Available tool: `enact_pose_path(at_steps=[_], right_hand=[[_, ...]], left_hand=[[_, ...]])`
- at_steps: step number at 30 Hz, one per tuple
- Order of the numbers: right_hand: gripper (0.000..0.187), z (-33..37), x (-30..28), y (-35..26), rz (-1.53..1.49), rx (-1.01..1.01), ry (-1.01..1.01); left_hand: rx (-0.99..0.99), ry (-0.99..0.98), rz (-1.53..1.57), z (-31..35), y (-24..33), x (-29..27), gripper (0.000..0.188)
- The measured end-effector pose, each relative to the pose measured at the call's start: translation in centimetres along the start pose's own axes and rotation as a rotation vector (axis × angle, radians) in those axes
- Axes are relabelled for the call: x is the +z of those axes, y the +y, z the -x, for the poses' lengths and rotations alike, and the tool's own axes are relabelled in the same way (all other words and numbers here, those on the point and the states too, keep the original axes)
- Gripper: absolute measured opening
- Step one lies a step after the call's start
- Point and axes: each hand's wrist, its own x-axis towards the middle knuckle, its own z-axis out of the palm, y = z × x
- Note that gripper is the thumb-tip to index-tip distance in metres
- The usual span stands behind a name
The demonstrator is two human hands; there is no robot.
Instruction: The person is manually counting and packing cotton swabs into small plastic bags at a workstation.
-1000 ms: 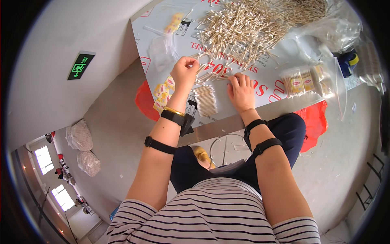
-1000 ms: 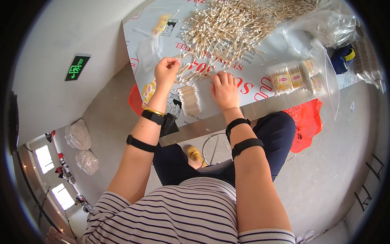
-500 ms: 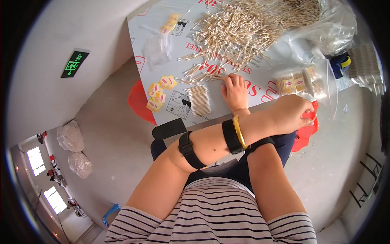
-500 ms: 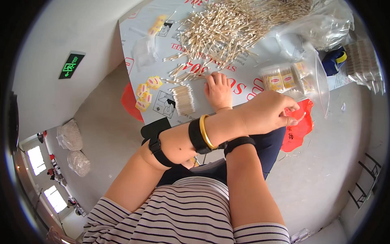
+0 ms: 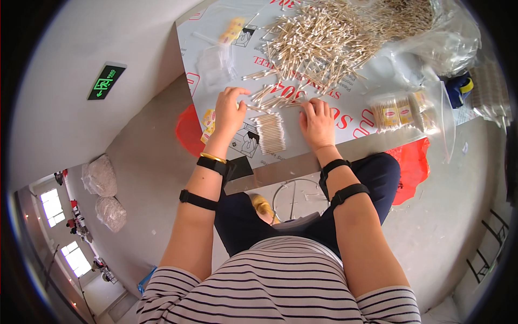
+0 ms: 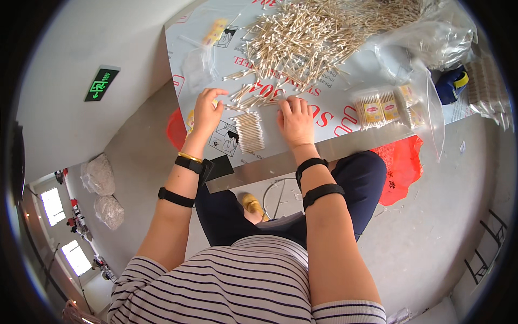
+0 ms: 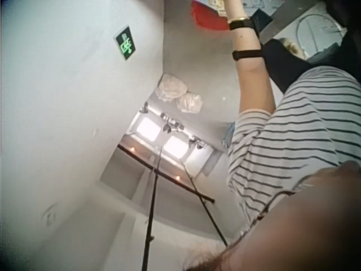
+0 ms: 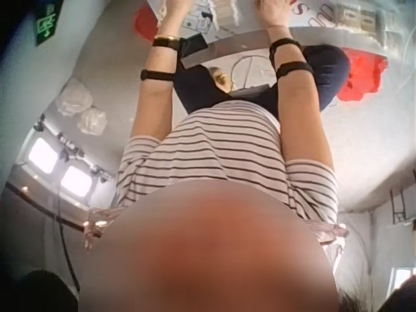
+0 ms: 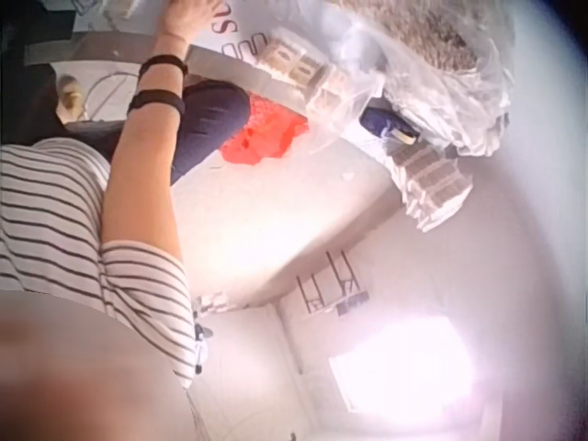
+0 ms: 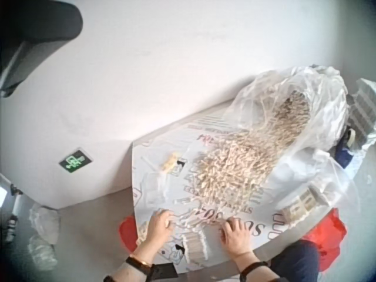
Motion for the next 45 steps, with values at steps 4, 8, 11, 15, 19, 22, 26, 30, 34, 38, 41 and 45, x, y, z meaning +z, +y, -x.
enact_pose_path(at_steps=[4, 8, 11, 15, 19, 22, 26, 30, 34, 38, 41, 45], right_hand=[[0.029, 0.1, -0.1, 0.2, 0.009, 0.010, -0.004], [0.029, 0.1, 0.0, -0.2, 0.005, 0.008, 0.007], [0.030, 0.1, 0.0, -0.1, 0.013, 0.015, -0.007], [0.030, 0.1, 0.0, -0.1, 0.007, 0.009, 0.009], [0.030, 0.1, -0.1, 0.0, 0.011, 0.009, 0.001], [0.030, 0.0, -0.1, 0.0, 0.017, 0.004, 0.004], [0.028, -0.1, 0.1, -0.4, 0.007, -0.007, 0.004], [0.028, 0.8, 0.7, 0.6, 0.004, 0.078, -0.115], [0.030, 0.3, -1.5, -0.7, -0.357, 0.196, -0.164], [0.028, 0.2, 0.3, 0.0, 0.037, -0.002, -0.027], [0.030, 0.0, -0.1, -0.1, 0.012, 0.006, -0.015], [0.029, 0.0, -0.1, -0.1, 0.006, 0.002, 0.011]], left_hand=[[0.043, -0.133, -0.109, 0.4, -1.5, 0.2, 0.026], [0.103, -0.204, -0.137, 0.5, -2.4, 0.4, 0.023], [0.107, -0.249, -0.166, 0.5, -2.6, 0.4, 0.020], [0.130, -0.267, -0.179, 0.5, -2.2, 0.0, 0.016], [0.074, -0.242, -0.070, 0.4, -1.4, -0.7, 0.015], [-0.030, -0.204, 0.034, 0.6, 0.2, -1.7, 0.012], [-0.166, -0.262, 0.461, 1.2, 6.6, -1.4, 0.011], [0.161, -0.325, 0.816, 0.5, 20.0, 0.3, 0.018], [0.225, -0.324, 0.630, 0.0, 23.5, -0.9, 0.018], [-0.015, -0.221, 0.669, 0.0, 14.3, -0.4, 0.017], [-0.045, -0.097, 0.269, 0.0, 5.4, -0.9, 0.022], [0.033, -0.225, -0.175, 0.4, -1.6, -0.9, 0.029]])
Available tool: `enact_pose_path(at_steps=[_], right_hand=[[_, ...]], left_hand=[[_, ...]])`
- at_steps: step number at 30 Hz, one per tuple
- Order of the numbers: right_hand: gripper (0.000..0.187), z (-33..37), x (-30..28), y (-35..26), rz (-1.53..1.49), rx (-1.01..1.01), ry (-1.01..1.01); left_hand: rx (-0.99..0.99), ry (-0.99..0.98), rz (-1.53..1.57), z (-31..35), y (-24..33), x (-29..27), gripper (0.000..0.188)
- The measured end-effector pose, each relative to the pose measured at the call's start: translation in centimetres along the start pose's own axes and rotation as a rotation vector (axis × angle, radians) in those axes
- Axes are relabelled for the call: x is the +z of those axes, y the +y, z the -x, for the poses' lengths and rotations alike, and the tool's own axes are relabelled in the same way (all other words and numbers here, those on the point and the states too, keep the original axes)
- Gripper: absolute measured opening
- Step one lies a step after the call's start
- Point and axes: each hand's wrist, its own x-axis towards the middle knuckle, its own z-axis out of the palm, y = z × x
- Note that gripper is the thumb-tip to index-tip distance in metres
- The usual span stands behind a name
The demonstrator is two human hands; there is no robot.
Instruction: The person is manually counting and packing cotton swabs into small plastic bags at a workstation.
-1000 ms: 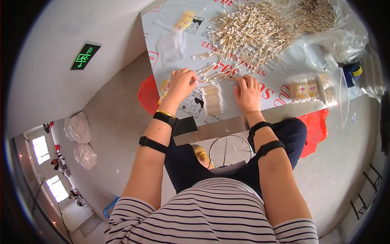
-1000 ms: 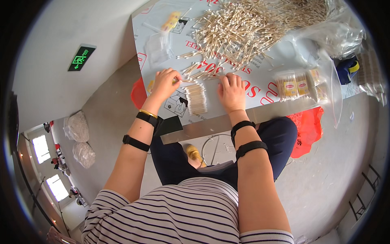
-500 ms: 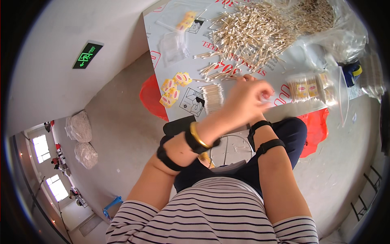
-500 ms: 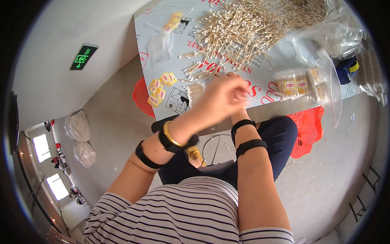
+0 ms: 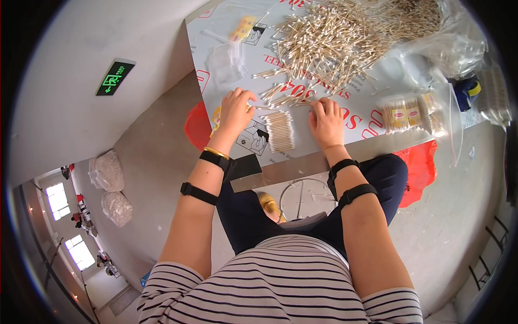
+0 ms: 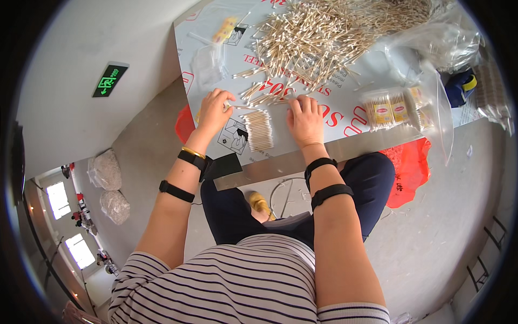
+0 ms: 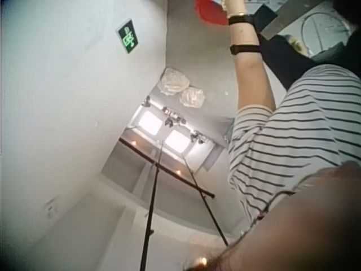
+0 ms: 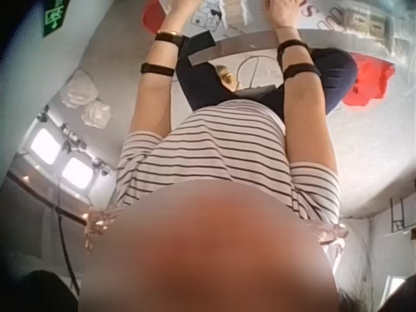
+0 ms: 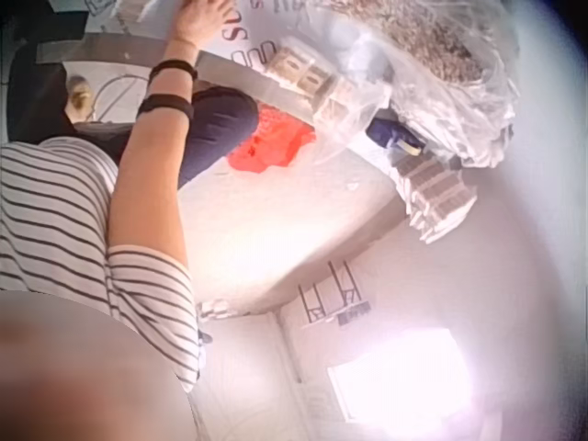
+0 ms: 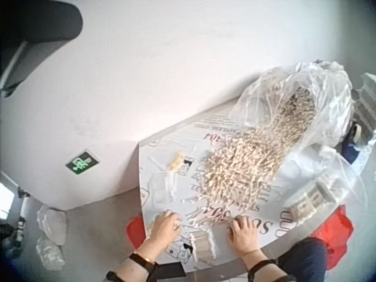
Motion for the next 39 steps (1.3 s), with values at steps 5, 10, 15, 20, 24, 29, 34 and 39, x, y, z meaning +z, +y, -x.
enact_pose_path(at_steps=[5, 10, 15, 20, 24, 29, 34, 39], right_hand=[[0.028, 0.1, 0.0, 0.0, 0.003, -0.006, 0.007], [0.029, 0.1, -0.1, 0.0, 0.004, -0.001, -0.001], [0.029, 0.1, -0.1, -0.1, 0.011, 0.001, -0.009], [0.029, 0.1, 0.0, 0.0, 0.014, -0.009, 0.004], [0.029, 0.0, -0.1, 0.0, 0.011, -0.006, -0.001], [0.028, -0.1, 0.0, 0.0, 0.016, -0.012, 0.011], [0.028, 0.0, -0.1, 0.0, 0.012, -0.009, 0.001], [0.028, 0.0, 0.0, 0.0, 0.001, -0.001, -0.001]], left_hand=[[0.042, -0.023, -0.087, 0.4, -0.9, 1.2, 0.018], [0.046, -0.110, -0.056, -0.1, -0.1, 0.7, 0.008], [0.003, -0.142, 0.030, -1.1, 2.0, 1.7, 0.012], [0.005, 0.106, 0.169, -2.4, 3.6, 3.1, 0.040], [0.061, 0.135, 0.093, -3.2, 4.2, 4.3, 0.065], [0.103, 0.116, 0.177, -3.9, 2.9, 4.7, 0.067], [0.110, -0.080, 0.385, -4.5, 0.7, 3.2, 0.050], [0.133, -0.167, 0.424, -4.1, 0.1, 1.9, 0.038]])
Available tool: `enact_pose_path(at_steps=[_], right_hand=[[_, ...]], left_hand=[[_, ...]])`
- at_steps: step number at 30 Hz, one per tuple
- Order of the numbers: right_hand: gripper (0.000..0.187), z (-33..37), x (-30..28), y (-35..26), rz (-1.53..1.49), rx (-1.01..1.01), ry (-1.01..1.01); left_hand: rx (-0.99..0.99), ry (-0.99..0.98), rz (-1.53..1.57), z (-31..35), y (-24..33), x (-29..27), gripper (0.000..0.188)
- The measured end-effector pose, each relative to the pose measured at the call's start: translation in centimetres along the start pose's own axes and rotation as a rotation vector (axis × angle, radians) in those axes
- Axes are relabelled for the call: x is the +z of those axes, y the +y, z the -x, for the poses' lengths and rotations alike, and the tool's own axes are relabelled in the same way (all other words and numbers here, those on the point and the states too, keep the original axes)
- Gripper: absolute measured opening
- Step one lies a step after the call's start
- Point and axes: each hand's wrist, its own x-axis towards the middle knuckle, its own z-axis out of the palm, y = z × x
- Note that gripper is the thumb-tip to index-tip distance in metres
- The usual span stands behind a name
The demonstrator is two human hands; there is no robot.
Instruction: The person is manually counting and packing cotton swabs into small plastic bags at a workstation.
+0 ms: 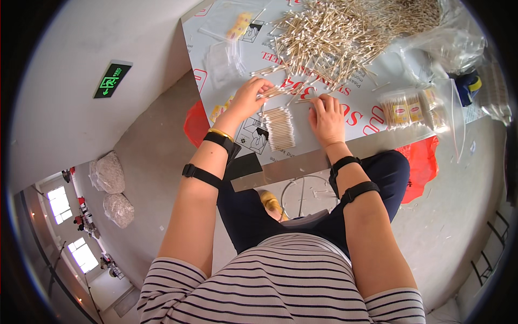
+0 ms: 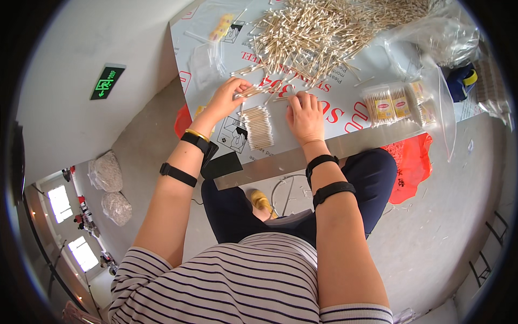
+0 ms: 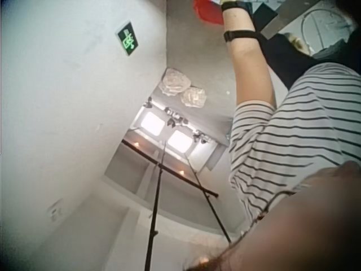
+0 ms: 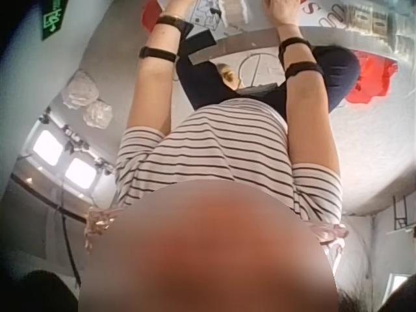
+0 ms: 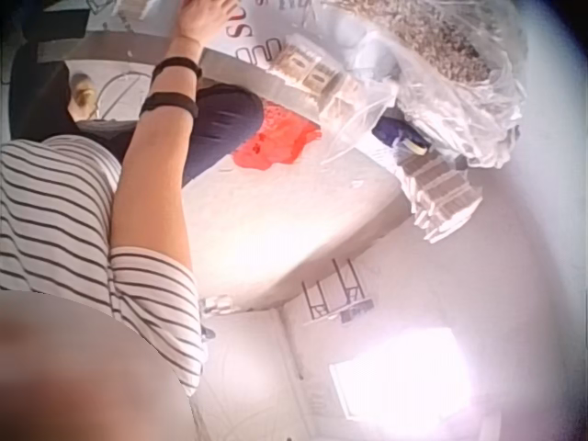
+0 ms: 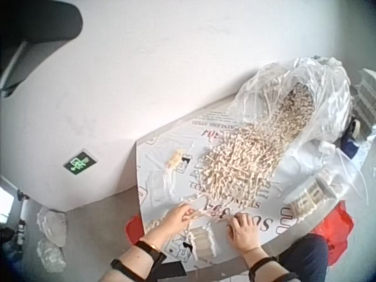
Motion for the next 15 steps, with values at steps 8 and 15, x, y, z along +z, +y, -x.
enact_pose_path(at_steps=[8, 15], right_hand=[[0.028, 0.0, 0.0, 0.0, -0.002, -0.001, 0.000], [0.029, 0.0, 0.1, 0.0, 0.008, -0.007, 0.007]], left_hand=[[0.012, 0.182, -0.189, 1.4, 0.2, 0.1, 0.020], [-0.009, 0.315, -0.153, 0.5, -0.4, 0.5, 0.015]])
